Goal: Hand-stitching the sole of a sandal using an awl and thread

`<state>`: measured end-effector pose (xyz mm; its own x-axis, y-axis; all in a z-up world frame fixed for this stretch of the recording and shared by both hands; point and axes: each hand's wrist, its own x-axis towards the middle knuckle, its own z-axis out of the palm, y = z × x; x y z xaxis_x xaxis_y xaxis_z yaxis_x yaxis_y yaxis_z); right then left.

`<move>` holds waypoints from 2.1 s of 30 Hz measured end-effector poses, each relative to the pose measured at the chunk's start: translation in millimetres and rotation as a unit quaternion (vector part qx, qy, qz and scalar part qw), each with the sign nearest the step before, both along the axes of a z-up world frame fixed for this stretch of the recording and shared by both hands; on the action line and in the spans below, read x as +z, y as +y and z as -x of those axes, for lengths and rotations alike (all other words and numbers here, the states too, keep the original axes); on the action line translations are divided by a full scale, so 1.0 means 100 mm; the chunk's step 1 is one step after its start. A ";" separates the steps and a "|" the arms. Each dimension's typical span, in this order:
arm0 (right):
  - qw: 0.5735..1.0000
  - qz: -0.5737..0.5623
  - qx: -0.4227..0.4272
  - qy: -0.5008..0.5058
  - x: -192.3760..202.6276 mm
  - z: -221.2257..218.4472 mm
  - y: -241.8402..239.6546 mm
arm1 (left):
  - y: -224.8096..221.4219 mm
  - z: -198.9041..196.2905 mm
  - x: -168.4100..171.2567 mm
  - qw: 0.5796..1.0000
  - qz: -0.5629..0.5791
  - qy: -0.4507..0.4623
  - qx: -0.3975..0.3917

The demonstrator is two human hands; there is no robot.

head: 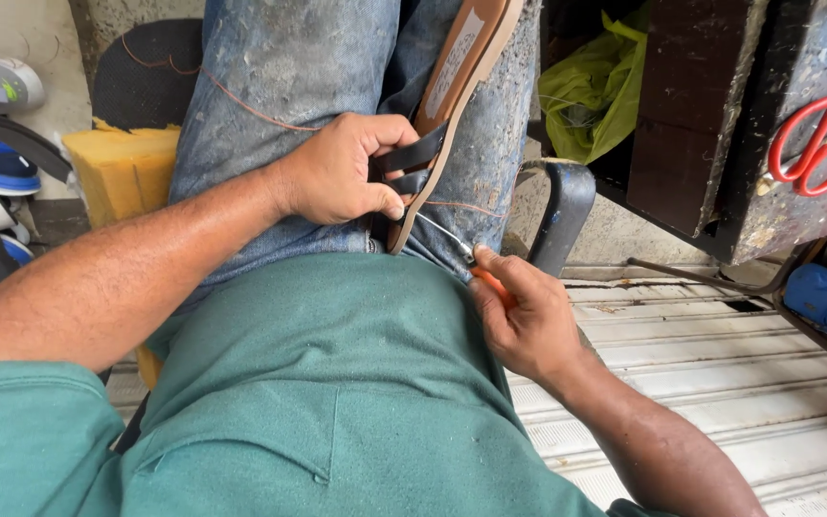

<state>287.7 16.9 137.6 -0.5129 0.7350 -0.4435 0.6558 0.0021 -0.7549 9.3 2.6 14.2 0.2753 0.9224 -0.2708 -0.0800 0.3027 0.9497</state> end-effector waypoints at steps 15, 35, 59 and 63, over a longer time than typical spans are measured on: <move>0.993 -0.015 0.106 -0.042 0.03 -0.08 0.22 | -0.03 0.07 0.32 0.998 -0.032 -0.050 0.017; 0.977 0.005 0.184 -0.108 0.00 0.09 0.42 | -0.12 -0.05 0.26 0.991 -0.071 -0.016 0.109; 0.897 -0.322 0.251 -0.167 -0.19 0.48 1.23 | 0.28 0.09 0.73 0.902 -0.157 0.382 0.122; 0.929 -0.223 0.260 -0.137 -0.11 0.45 1.38 | 0.23 0.31 0.72 0.823 -0.062 0.565 0.002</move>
